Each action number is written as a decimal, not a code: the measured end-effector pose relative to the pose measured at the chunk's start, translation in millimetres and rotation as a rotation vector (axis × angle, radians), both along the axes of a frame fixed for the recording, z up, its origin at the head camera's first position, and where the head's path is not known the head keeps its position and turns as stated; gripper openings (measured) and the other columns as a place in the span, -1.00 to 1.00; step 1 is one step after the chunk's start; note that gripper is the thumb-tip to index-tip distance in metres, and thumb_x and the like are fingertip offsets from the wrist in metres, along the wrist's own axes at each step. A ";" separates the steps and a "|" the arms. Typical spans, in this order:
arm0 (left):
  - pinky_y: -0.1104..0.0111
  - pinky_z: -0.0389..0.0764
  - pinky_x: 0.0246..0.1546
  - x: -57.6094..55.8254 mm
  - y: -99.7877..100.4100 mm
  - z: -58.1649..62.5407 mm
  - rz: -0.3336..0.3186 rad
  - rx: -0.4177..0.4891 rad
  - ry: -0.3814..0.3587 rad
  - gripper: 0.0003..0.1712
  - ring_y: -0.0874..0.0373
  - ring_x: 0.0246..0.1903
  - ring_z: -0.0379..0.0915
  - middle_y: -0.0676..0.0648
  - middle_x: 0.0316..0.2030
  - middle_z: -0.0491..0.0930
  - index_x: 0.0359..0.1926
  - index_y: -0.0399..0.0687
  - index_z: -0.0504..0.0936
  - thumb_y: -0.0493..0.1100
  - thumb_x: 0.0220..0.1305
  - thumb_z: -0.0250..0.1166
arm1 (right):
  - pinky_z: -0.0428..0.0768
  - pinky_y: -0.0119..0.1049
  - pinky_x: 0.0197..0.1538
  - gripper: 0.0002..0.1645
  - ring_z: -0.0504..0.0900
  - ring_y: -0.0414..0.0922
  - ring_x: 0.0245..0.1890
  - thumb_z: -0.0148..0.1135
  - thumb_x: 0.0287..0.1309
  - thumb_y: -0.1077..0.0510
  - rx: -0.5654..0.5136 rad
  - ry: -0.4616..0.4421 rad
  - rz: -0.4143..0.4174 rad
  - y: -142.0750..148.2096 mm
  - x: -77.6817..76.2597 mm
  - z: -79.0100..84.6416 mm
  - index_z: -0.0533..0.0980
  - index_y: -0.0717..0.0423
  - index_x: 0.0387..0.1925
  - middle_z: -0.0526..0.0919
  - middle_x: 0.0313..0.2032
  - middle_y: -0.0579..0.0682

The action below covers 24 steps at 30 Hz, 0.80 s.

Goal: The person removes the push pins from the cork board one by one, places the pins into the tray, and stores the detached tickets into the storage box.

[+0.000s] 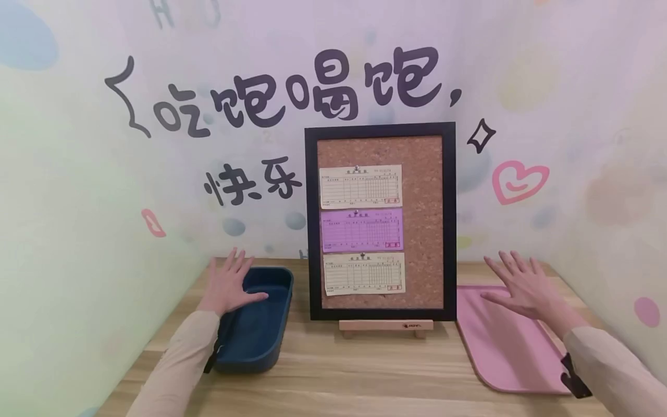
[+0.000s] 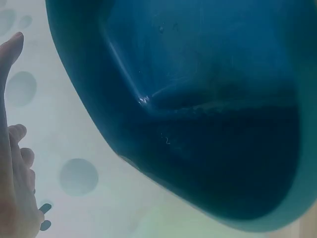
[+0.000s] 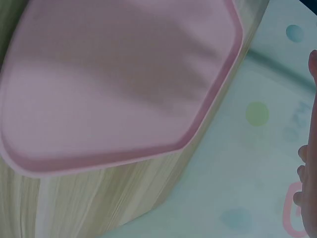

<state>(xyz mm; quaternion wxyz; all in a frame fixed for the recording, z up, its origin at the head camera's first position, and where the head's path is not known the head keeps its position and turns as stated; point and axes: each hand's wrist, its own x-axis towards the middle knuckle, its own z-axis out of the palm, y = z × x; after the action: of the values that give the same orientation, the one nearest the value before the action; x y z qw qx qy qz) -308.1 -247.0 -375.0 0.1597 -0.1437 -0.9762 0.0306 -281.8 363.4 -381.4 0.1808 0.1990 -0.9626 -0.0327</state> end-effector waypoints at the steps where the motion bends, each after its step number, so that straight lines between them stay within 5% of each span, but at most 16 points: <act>1: -0.25 -0.21 0.17 -0.2 -0.3 0.6 0.003 -0.002 -0.004 0.09 -0.20 0.32 -0.15 -0.32 0.28 0.13 0.28 -0.20 0.24 0.47 -0.12 0.13 | -0.05 0.35 0.13 0.03 0.07 0.36 0.21 0.08 0.01 -0.35 0.003 0.007 0.005 0.1 -0.4 0.8 0.00 0.10 0.36 0.17 0.20 0.44; 24: -0.22 -0.26 0.19 -6.8 8.6 25.0 -0.045 0.039 0.038 0.08 -0.16 0.33 -0.18 -0.29 0.32 0.05 0.33 -0.17 0.15 0.43 -0.07 0.14 | -0.07 0.29 0.19 0.03 0.15 0.33 0.17 0.17 -0.07 -0.33 -0.004 0.101 0.099 0.3 -10.7 24.7 0.06 0.01 0.35 0.22 0.19 0.40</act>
<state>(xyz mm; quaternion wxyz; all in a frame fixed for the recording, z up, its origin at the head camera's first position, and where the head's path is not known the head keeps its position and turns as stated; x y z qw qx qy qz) -314.8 -238.3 -349.9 0.1815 -0.1617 -0.9699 0.0106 -292.5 363.7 -356.7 0.2311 0.2439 -0.9413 -0.0317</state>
